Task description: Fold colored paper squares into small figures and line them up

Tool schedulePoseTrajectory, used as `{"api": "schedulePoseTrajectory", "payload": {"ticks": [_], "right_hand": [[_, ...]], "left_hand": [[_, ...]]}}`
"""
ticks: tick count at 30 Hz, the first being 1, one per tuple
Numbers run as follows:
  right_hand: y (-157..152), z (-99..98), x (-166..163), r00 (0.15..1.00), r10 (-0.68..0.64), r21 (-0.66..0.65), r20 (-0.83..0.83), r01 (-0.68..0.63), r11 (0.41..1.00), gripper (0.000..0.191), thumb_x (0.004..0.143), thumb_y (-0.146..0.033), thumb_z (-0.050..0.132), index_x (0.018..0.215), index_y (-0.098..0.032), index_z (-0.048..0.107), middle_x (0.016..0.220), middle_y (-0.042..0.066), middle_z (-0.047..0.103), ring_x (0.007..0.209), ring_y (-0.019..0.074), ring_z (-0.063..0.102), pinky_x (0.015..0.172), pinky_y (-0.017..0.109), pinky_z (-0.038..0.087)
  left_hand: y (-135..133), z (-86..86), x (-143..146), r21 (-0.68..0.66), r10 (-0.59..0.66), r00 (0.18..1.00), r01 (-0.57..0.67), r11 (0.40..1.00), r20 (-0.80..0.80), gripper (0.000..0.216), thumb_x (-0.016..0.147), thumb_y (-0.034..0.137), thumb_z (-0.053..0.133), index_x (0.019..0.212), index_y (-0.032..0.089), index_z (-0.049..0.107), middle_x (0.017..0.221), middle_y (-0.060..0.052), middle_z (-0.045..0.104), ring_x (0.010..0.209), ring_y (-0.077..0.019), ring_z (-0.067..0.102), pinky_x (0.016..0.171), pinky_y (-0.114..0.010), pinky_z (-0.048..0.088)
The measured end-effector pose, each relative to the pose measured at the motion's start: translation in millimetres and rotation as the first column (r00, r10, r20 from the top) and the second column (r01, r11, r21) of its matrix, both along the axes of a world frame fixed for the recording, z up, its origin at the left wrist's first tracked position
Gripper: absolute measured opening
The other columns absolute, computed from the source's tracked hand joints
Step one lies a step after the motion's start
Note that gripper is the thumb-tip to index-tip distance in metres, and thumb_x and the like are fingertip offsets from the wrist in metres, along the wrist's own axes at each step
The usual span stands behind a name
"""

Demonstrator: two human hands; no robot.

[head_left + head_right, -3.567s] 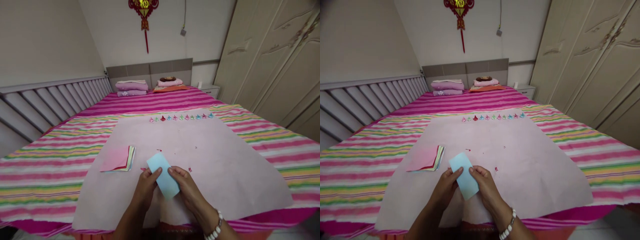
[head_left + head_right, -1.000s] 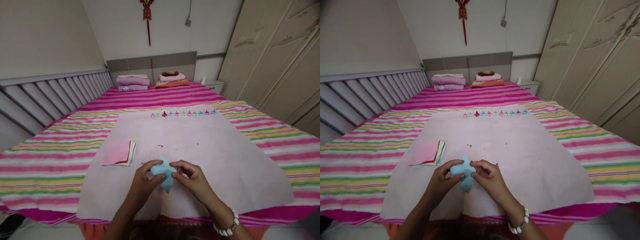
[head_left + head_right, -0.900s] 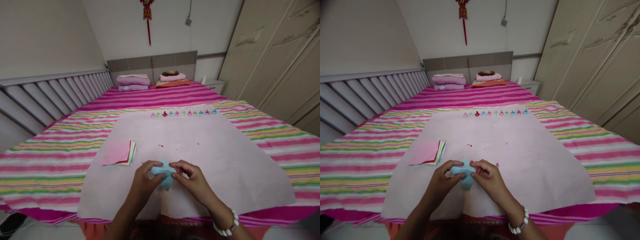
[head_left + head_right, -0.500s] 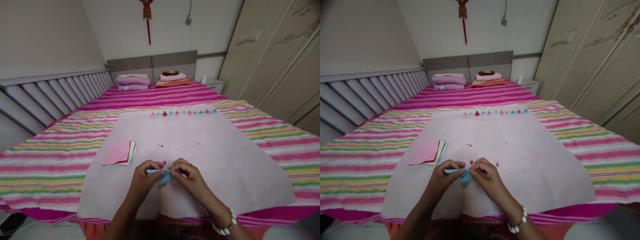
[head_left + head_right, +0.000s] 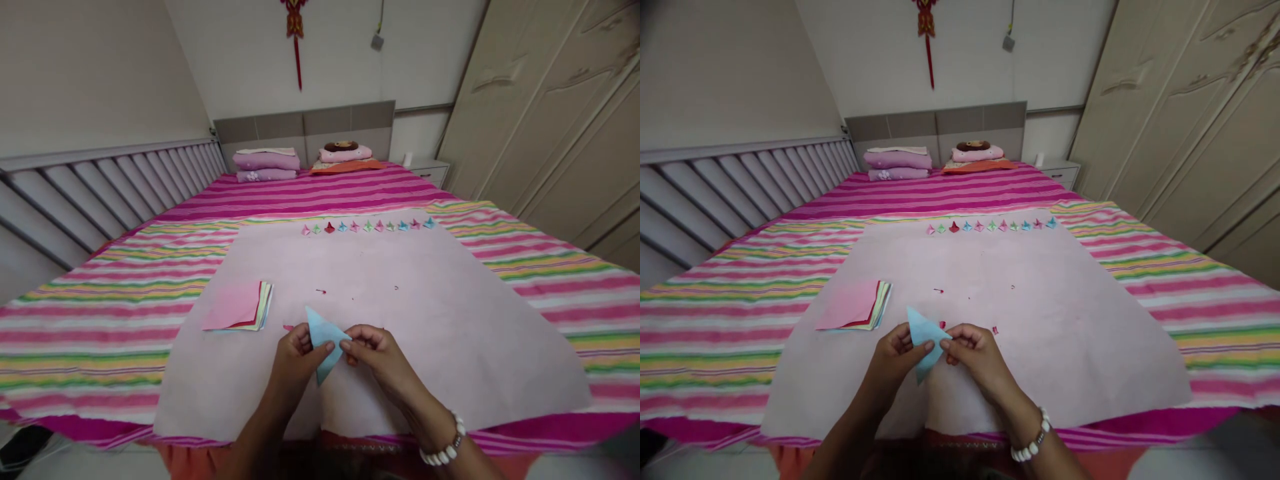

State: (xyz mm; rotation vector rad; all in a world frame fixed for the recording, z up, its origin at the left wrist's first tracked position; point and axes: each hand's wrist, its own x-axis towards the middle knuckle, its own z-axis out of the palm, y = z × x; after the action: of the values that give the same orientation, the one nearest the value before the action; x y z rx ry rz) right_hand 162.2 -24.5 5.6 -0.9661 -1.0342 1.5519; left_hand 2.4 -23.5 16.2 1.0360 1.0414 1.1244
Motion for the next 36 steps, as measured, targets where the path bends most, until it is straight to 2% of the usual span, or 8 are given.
{"api": "schedulePoseTrajectory", "payload": {"ticks": [8,11,15,19,23,28,31,36], "right_hand": [[-2,-7.2,-14,0.972,-0.048,-0.100,-0.228,0.026,0.995,0.026,0.062,-0.033,0.082,0.066,-0.015,0.064,0.051,-0.005,0.055,0.046,0.0066,0.045,0.048,0.020,0.031],[-2,-8.0,-15,0.954,-0.073,-0.127,-0.292,0.037,0.991,0.025,0.065,-0.032,0.080,0.064,-0.015,0.061,0.050,-0.005,0.052,0.045,0.0058,0.043,0.047,0.019,0.029],[1,-10.3,-16,0.938,-0.095,-0.157,-0.335,0.044,0.987,0.025,0.062,-0.027,0.083,0.065,-0.015,0.061,0.048,-0.007,0.048,0.041,0.0039,0.037,0.043,0.018,0.024],[6,-17.7,-17,0.898,-0.097,-0.223,-0.429,-0.001,0.975,0.023,0.063,-0.027,0.082,0.066,-0.015,0.062,0.046,-0.008,0.045,0.040,0.0037,0.033,0.042,0.017,0.026],[8,-24.1,-17,0.846,-0.072,-0.265,-0.528,-0.083,0.961,0.018,0.063,-0.022,0.081,0.073,-0.016,0.067,0.051,-0.007,0.051,0.042,0.0048,0.037,0.044,0.018,0.032],[6,-24.0,-16,0.844,-0.109,-0.306,-0.525,-0.068,0.950,0.034,0.063,-0.016,0.080,0.095,-0.019,0.070,0.062,-0.004,0.062,0.048,0.0070,0.047,0.051,0.020,0.040],[5,-22.9,-16,0.852,-0.136,-0.338,-0.506,-0.051,0.940,0.038,0.062,-0.016,0.081,0.098,-0.019,0.069,0.069,-0.002,0.066,0.053,0.0081,0.053,0.053,0.019,0.042],[5,-24.2,-16,0.866,-0.163,-0.374,-0.473,-0.030,0.927,0.040,0.061,-0.017,0.081,0.098,-0.019,0.068,0.066,-0.002,0.065,0.053,0.0082,0.054,0.052,0.018,0.042]], "left_hand": [[-6,9.8,9,0.072,0.073,0.996,-0.069,0.995,-0.045,0.019,0.067,0.023,0.075,0.078,0.014,0.063,0.074,-0.002,0.071,0.069,-0.0147,0.064,0.063,-0.024,0.050],[-5,9.0,8,0.122,0.089,0.993,-0.079,0.989,-0.080,0.013,0.070,0.023,0.072,0.077,0.015,0.065,0.070,-0.001,0.069,0.065,-0.0133,0.063,0.061,-0.022,0.049],[-5,6.3,9,0.142,0.113,0.988,-0.097,0.985,-0.107,0.013,0.071,0.023,0.072,0.079,0.015,0.065,0.067,0.000,0.068,0.062,-0.0125,0.062,0.058,-0.022,0.047],[-5,6.9,13,0.136,0.040,0.997,-0.030,0.990,-0.071,0.023,0.071,0.025,0.073,0.091,0.016,0.066,0.079,-0.003,0.070,0.072,-0.0152,0.064,0.068,-0.025,0.050],[-5,7.9,11,0.060,-0.032,0.999,0.030,0.998,0.032,0.028,0.084,0.037,0.058,0.101,0.016,0.066,0.097,-0.008,0.070,0.088,-0.0193,0.064,0.075,-0.029,0.049],[-3,5.9,9,0.025,-0.009,1.000,0.009,1.000,0.003,0.029,0.085,0.037,0.058,0.104,0.016,0.066,0.098,-0.008,0.068,0.087,-0.0188,0.062,0.075,-0.029,0.047],[-3,5.4,11,0.015,-0.020,1.000,0.020,1.000,-0.001,0.029,0.084,0.036,0.059,0.103,0.016,0.065,0.096,-0.008,0.068,0.084,-0.0182,0.062,0.077,-0.031,0.047],[-2,6.6,11,-0.032,0.016,1.000,-0.017,0.999,-0.020,0.024,0.081,0.038,0.062,0.090,0.016,0.065,0.087,-0.005,0.067,0.077,-0.0152,0.059,0.072,-0.027,0.045]]}}
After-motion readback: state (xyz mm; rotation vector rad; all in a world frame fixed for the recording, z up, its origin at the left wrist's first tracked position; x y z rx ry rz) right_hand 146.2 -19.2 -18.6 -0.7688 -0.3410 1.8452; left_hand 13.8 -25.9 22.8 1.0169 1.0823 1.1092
